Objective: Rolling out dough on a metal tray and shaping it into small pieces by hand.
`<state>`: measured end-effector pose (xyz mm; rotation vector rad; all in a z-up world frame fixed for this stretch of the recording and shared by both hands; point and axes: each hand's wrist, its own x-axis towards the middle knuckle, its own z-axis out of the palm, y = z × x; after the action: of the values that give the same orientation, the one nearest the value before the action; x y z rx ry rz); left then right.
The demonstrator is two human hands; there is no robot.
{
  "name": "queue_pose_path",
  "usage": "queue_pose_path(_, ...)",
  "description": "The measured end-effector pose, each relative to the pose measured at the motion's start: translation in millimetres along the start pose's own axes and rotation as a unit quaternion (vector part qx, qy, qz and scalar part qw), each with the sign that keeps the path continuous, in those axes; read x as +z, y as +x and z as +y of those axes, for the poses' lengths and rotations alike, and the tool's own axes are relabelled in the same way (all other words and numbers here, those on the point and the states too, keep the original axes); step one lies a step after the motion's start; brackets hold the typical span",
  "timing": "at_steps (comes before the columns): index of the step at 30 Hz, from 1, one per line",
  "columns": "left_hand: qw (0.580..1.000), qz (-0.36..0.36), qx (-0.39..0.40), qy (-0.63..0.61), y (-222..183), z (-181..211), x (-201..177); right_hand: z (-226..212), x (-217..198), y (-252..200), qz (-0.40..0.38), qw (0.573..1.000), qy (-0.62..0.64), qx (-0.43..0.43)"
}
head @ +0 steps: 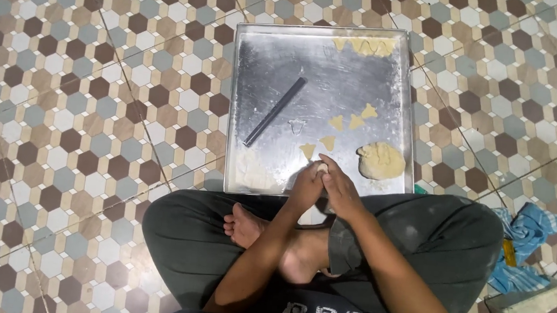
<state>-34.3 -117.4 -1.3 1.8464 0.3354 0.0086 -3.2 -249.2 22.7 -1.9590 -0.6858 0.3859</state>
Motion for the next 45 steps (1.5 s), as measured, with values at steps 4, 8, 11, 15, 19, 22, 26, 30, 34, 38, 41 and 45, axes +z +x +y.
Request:
queue_pose_path(4,0.988,-0.01,-0.052,-0.142,32,-45,15,8,-18,-6,-0.038,0.999,-0.001,-0.012)
queue_pose_path(8,0.938,-0.067,-0.183,-0.286,23,-29,9,15,-18,-4,-0.015,0.997,-0.076,-0.016)
queue_pose_path(11,0.899,-0.097,-0.242,-0.352,26,-27,10,32,-8,6,0.05,0.99,-0.122,-0.051)
queue_pose_path(15,0.936,-0.086,-0.159,-0.301,23,-36,15,45,2,19,0.119,0.974,-0.169,-0.089)
queue_pose_path(19,0.931,-0.057,-0.183,-0.312,23,-31,17,24,1,17,0.119,0.971,-0.181,-0.101)
queue_pose_path(22,0.942,-0.018,-0.147,-0.301,28,-40,20,-5,-5,13,0.113,0.966,-0.186,-0.14)
queue_pose_path(26,0.962,0.001,-0.103,-0.254,27,-37,18,-16,-9,11,0.071,0.983,-0.08,-0.15)
queue_pose_path(30,0.958,0.012,-0.073,-0.277,32,-44,23,26,9,14,0.02,0.987,0.156,-0.043)
queue_pose_path(34,0.962,-0.002,-0.059,-0.266,37,-47,25,48,14,19,0.017,0.983,0.182,0.004)
queue_pose_path(38,0.962,-0.038,-0.075,-0.262,43,-51,25,52,13,18,0.043,0.987,0.154,0.027)
queue_pose_path(41,0.94,-0.072,-0.11,-0.315,42,-57,27,51,14,17,0.062,0.99,0.121,0.037)
queue_pose_path(45,0.956,-0.046,-0.135,-0.255,47,-63,35,45,20,16,0.104,0.991,0.088,0.013)
